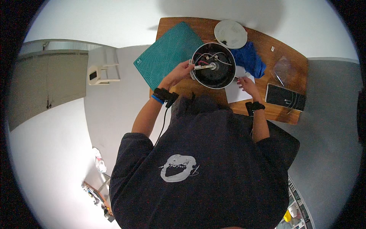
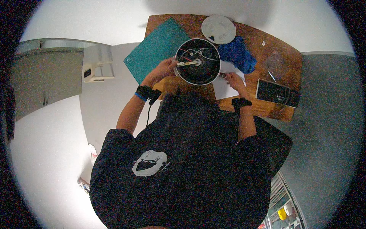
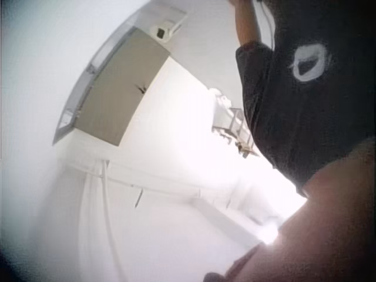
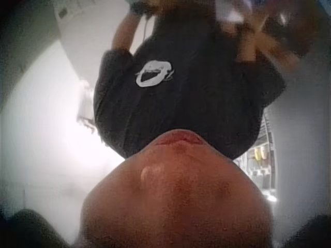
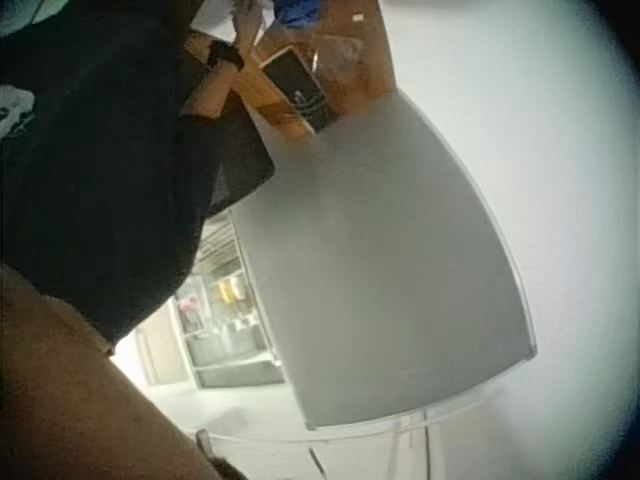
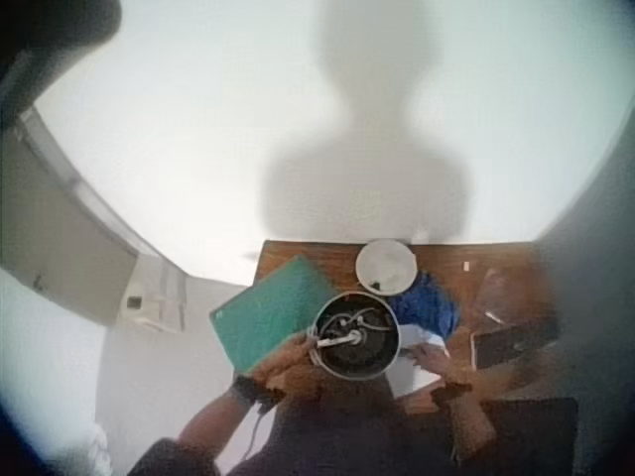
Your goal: The person opens a white cylindrical device, manipulates internal wires and components, and uses a red-handled tool to adjust parts. They then close the device and wipe its exterior with a blue cloth.
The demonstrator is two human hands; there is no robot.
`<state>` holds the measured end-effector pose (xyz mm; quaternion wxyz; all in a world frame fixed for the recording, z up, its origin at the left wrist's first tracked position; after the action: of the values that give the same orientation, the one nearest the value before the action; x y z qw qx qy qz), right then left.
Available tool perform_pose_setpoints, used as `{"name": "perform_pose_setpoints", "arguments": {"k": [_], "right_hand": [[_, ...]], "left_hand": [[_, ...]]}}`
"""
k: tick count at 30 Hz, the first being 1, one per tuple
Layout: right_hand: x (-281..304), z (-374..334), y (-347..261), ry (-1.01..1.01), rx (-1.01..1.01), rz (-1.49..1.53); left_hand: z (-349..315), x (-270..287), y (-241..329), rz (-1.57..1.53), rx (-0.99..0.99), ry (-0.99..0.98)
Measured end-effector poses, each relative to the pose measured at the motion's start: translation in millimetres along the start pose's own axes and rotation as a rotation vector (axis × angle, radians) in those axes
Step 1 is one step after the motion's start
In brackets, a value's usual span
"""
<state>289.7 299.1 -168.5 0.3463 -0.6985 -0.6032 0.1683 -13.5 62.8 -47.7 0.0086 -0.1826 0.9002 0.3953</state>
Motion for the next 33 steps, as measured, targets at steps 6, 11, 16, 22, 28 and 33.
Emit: {"name": "perform_pose_setpoints", "arguments": {"k": [6,11,16,22,28,33], "right_hand": [[-3.8,-39.6,-147.6,0.356,0.585,0.228],[7.8,-63.9,-177.9,0.586,0.611,-0.486],[0.4,-59.0,-172.6,0.401,0.384,-0.232],[-0.9,-90.9,-215.0,0.458,0.662,-0.538],[-33.7,-68.9,-256.2,0.279,0.819,-0.564],[-42.3,-57.1,-264.5,0.219,0.79,-0.566]], "left_hand": [[11.5,10.0,52.3,0.569,-0.51,0.254],[17.5,-25.6,86.3,0.563,-0.43,0.184],[6.6,-29.3,86.5,0.633,-0.674,0.235],[0.2,-29.6,90.9,0.764,-0.716,0.283],[-13.1,-29.7,86.0,0.805,-0.618,0.201],[-19.5,-37.4,81.9,0.756,-0.632,0.168]]}}
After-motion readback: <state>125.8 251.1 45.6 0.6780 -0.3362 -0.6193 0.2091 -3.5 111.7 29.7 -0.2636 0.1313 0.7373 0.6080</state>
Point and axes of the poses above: each hand's wrist, its own z-axis towards the middle knuckle, its own x-axis out of the back of the hand, y = z × x, the point moved 8 cm from there along z, towards the middle knuckle, and after that the axes turned 7 degrees about x, right-handed, at the moved point
